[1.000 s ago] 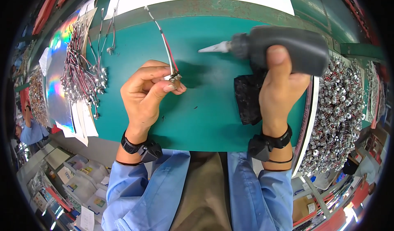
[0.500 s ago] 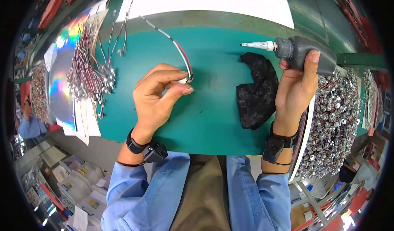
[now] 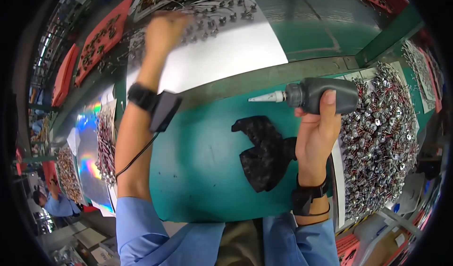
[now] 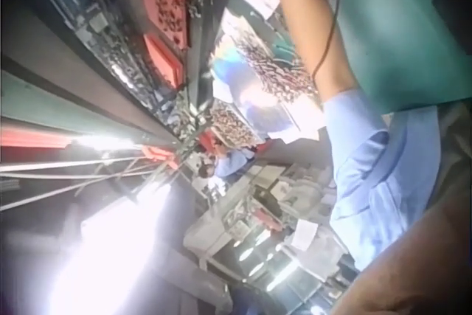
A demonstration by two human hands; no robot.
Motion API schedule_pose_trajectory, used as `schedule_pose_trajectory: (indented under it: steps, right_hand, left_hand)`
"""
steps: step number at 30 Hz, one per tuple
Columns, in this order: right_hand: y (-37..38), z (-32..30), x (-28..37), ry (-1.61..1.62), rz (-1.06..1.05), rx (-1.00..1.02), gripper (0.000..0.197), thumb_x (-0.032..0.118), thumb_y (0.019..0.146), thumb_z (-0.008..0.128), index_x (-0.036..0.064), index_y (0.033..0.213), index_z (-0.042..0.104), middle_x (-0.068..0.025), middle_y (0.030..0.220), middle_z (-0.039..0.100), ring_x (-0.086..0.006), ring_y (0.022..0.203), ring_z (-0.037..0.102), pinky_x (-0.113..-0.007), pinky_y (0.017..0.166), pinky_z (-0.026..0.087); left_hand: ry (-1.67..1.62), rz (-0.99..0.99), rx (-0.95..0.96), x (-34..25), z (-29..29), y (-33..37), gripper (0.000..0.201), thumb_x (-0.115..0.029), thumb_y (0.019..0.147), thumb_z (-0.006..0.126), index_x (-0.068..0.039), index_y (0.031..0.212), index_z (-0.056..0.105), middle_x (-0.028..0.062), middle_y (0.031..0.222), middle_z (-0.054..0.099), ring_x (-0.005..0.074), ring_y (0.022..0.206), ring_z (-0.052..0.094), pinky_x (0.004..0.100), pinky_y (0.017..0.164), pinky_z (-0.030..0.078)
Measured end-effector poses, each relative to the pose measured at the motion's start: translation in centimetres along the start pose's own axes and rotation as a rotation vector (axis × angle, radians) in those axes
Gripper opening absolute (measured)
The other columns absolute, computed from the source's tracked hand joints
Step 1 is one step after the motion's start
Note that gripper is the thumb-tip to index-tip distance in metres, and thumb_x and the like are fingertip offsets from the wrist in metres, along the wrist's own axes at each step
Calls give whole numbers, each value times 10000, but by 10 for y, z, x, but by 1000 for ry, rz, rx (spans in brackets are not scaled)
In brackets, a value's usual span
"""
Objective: The person picks up a wire assembly, applies glue to it from a bottle, and places it onto a white board, repeating this process and occasionally wiping the glue bottle's tip with a cloth.
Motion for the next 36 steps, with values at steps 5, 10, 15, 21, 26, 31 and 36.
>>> schedule_pose_trajectory:
  steps: [5, 10, 15, 21, 26, 31, 36]
  right_hand:
    - [31, -15, -1, 33, 13, -8, 290, 291, 874, 421, 57, 1034, 478, -103, 955, 556, -147, 796, 532, -238, 597, 385]
    - [47, -28, -2, 52, 19, 4, 299, 287, 870, 430, 60, 1058, 476, -107, 983, 554, -150, 812, 536, -239, 610, 401]
    - [33, -23, -5, 127, 9, -27, 292, 265, 871, 435, 49, 1064, 474, -108, 994, 552, -165, 821, 540, -248, 625, 410]
    - [-19, 5, 0, 171, 9, 81, 292, 250, 873, 434, 37, 1071, 461, -113, 1017, 537, -163, 837, 520, -254, 623, 400]
    - [-70, 41, -16, 129, 76, 225, 297, 261, 868, 445, 43, 1070, 450, -122, 1036, 522, -154, 869, 496, -249, 617, 389]
    - [-123, 67, -23, -20, 99, 293, 311, 278, 855, 468, 47, 1062, 446, -129, 1021, 530, -151, 848, 505, -245, 603, 388]
    - [-139, 70, -35, -118, 67, 296, 333, 294, 848, 477, 50, 1072, 442, -129, 999, 541, -149, 813, 522, -243, 586, 392]
  left_hand:
    - [402, 352, -45, -19, 128, 18, 165, -260, 688, 595, -152, 794, 660, 68, 764, 614, 266, 673, 575, 351, 629, 457]
    - [104, -51, 180, -19, 157, 20, 211, -288, 657, 642, -82, 703, 650, 127, 982, 498, 305, 957, 453, 352, 744, 422]
    - [152, -32, 192, -9, 116, -10, 214, -274, 659, 633, -83, 749, 660, 145, 804, 571, 293, 775, 540, 369, 644, 447]
    - [-44, 88, -33, -8, -29, -130, 159, -165, 614, 672, -32, 690, 629, 113, 723, 533, 281, 749, 520, 354, 649, 424]
    - [4, -196, 53, 53, -153, -263, 162, -131, 659, 651, -4, 749, 608, 114, 718, 525, 278, 695, 522, 352, 616, 419]
    - [247, -346, 0, 116, -216, -329, 152, -122, 662, 646, -5, 754, 612, 115, 726, 533, 284, 716, 526, 353, 629, 425]
    - [409, -170, 70, 125, -200, -326, 153, -94, 661, 634, -9, 786, 613, 123, 734, 540, 299, 695, 532, 360, 613, 434]
Point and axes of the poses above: each hand's wrist, its own y-axis towards the middle knuckle, its own z-axis out of the palm, x = y × z, the point moved 9 cm from there along y, towards the middle knuckle
